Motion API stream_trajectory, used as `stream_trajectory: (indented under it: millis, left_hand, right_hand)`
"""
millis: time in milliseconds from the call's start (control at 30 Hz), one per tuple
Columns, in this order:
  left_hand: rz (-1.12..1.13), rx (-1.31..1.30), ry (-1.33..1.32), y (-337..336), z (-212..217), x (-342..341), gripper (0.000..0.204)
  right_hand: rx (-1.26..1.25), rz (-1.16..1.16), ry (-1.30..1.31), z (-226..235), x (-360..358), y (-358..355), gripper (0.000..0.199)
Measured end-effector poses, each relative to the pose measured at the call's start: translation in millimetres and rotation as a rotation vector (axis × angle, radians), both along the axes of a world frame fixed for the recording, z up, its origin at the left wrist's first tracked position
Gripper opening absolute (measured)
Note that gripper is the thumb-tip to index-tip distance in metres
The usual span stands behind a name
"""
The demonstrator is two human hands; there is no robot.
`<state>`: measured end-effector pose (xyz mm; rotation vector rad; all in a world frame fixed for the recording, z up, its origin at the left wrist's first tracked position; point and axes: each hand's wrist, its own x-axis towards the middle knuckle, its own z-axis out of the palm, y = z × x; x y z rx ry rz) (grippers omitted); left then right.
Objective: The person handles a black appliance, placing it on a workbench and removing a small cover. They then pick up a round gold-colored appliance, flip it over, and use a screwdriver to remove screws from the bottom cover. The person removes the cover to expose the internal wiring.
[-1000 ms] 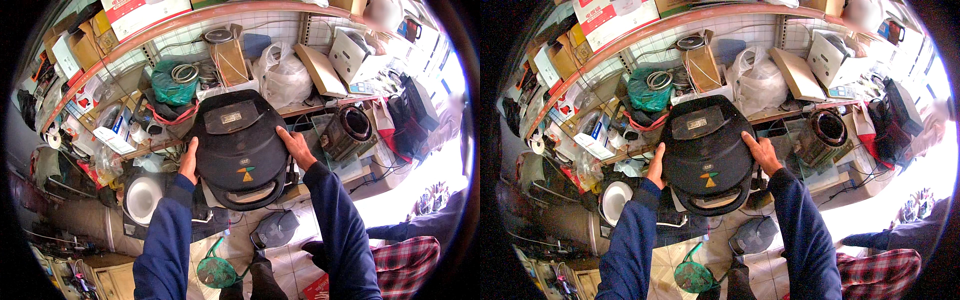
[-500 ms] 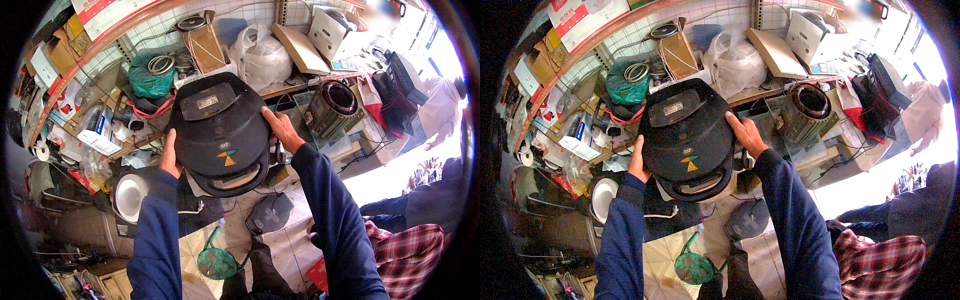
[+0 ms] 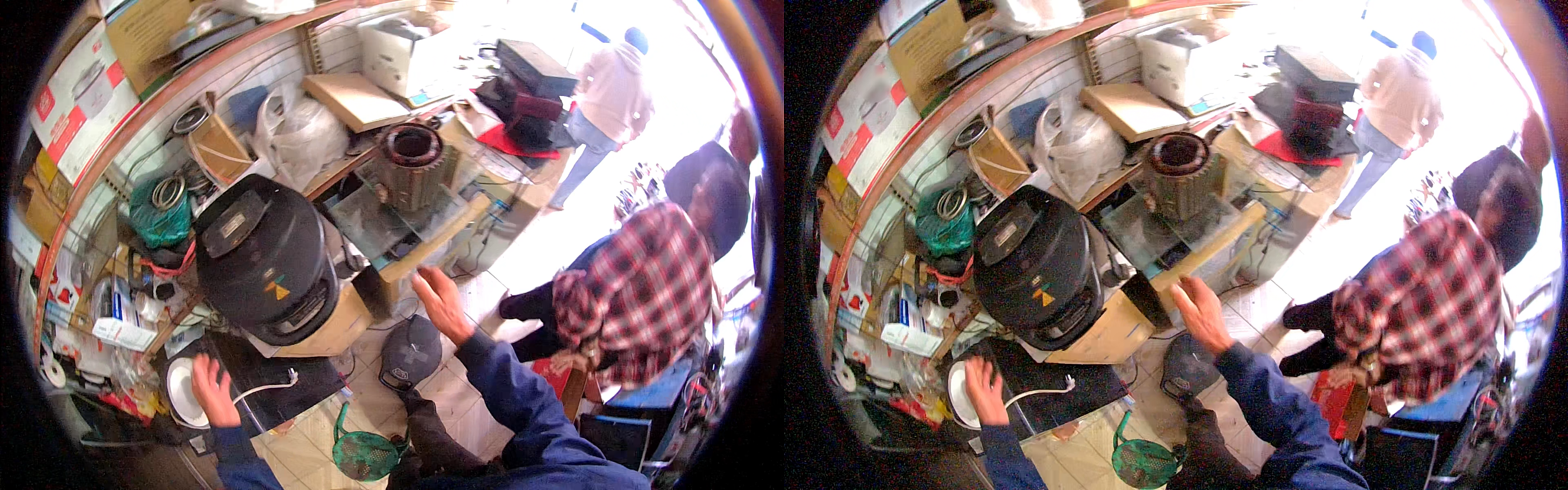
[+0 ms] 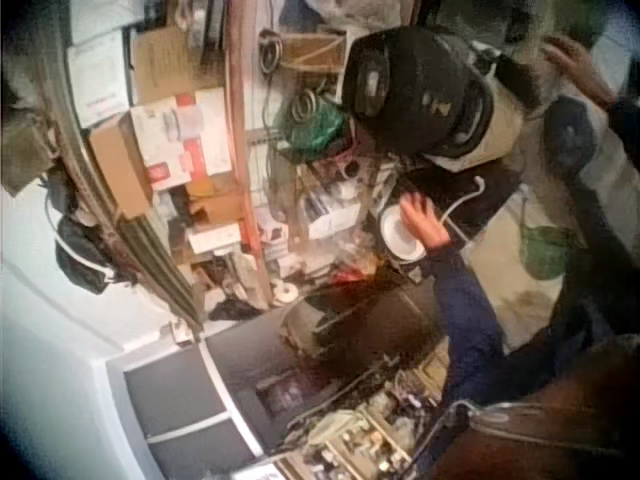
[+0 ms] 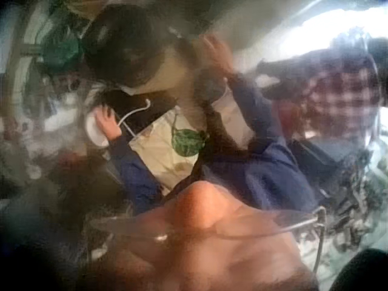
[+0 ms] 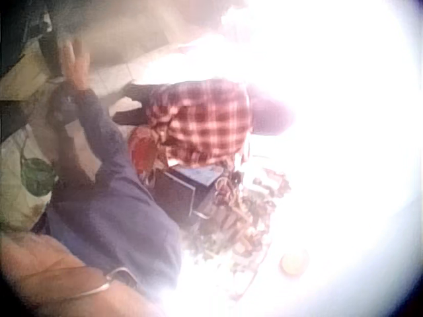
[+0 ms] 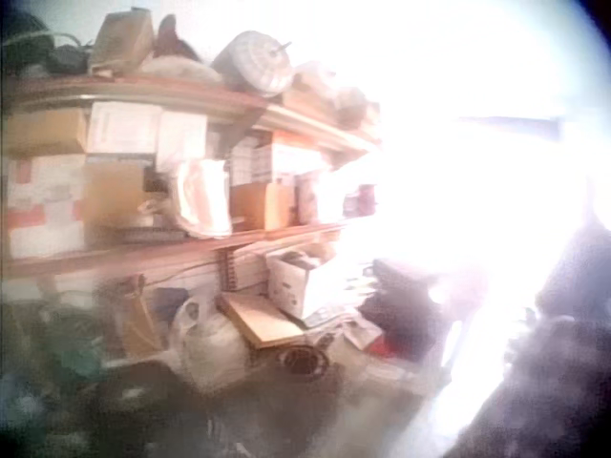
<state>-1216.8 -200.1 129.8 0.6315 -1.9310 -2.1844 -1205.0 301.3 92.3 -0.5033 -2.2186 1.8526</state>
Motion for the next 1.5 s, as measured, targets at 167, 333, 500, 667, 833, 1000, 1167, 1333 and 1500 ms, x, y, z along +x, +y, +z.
stream_trajectory:
  millis: [167, 333, 500, 667, 833, 1000, 1167, 1333, 1500]
  left_hand:
    - [-0.195, 0.101, -0.111, -31.1, -52.9, 162.7, 0.056]
    - [-0.319, -0.014, -0.445, -37.9, -94.2, 319.7, 0.047]
    - [-0.624, 0.157, -0.433, -2.8, -99.8, 390.1, 0.056]
    - [-0.919, -0.028, -0.439, 90.4, -60.8, 406.0, 0.048]
    - [-1.085, -0.11, -0.382, 150.1, -43.2, 416.8, 0.049]
    - [-1.233, -0.231, -0.369, 215.0, -29.8, 472.0, 0.05]
    - [-1.424, -0.272, -0.447, 260.1, -42.9, 539.8, 0.05]
    - [-1.653, -0.331, -0.502, 285.0, -56.0, 579.2, 0.052]
    - [-1.848, -0.346, -0.552, 302.5, -71.2, 603.8, 0.049]
  right_hand:
    - [0.038, -0.332, -0.028, -23.6, 232.7, 30.0, 0.044]
    - [-0.212, -0.676, -0.101, -8.4, 436.9, 14.3, 0.044]
    - [-0.312, -0.851, -0.054, 5.1, 571.9, -16.4, 0.044]
    - [-0.327, -0.91, -0.08, 1.1, 670.1, -47.1, 0.047]
    - [-0.362, -1.034, -0.133, -10.2, 778.3, -71.4, 0.047]
    - [-0.466, -1.229, -0.132, -37.4, 880.2, -90.4, 0.043]
    - [-0.468, -1.314, -0.137, -48.1, 952.9, -100.3, 0.04]
    - [-0.471, -1.484, -0.157, -39.1, 1002.0, -131.9, 0.038]
    - [-0.388, -1.639, -0.237, -38.6, 1024.5, -203.4, 0.039]
